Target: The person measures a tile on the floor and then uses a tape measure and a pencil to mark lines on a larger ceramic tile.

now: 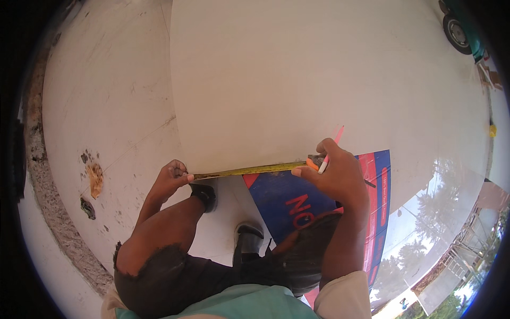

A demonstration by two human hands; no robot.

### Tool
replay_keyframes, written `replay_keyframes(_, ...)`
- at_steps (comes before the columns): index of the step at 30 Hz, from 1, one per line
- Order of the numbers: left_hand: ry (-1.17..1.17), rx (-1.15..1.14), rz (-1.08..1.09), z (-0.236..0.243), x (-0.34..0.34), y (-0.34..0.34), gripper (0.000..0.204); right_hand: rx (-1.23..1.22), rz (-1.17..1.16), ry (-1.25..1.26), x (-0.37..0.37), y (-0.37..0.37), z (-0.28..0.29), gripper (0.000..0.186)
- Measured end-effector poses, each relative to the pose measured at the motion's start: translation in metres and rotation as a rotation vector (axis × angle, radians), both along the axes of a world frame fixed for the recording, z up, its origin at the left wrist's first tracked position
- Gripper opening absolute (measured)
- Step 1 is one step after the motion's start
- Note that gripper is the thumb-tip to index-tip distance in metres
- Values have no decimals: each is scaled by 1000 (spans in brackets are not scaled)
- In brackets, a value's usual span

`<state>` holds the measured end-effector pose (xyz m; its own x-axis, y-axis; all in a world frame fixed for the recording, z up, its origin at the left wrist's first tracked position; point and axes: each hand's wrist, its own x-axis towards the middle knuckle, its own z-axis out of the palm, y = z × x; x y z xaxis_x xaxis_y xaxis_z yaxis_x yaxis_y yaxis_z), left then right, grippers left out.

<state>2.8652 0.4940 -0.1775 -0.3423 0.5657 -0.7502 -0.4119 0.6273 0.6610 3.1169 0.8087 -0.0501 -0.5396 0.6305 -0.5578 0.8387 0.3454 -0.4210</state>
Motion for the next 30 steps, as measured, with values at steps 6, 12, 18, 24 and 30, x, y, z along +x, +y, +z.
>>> replay_keyframes(6, 41, -60, -48, 1, 6, 2, 38, -33, -17, -20, 1, 6, -10, 61)
replay_keyframes(12, 95, -114, -88, 6, 6, 9, 39, -15, -5, -16, 5, 8, -12, 62)
replay_keyframes(18, 135, -151, -68, 5, 5, 14, 45, -25, -22, -61, 6, 13, -15, 63)
replay_keyframes(24, 192, -110, -68, 12, 2, 24, 61, -35, -142, -46, 31, 34, -18, 63)
replay_keyframes(30, 398, -223, -258, 25, 2, 45, 91, 56, -270, 99, 74, 70, -34, 63)
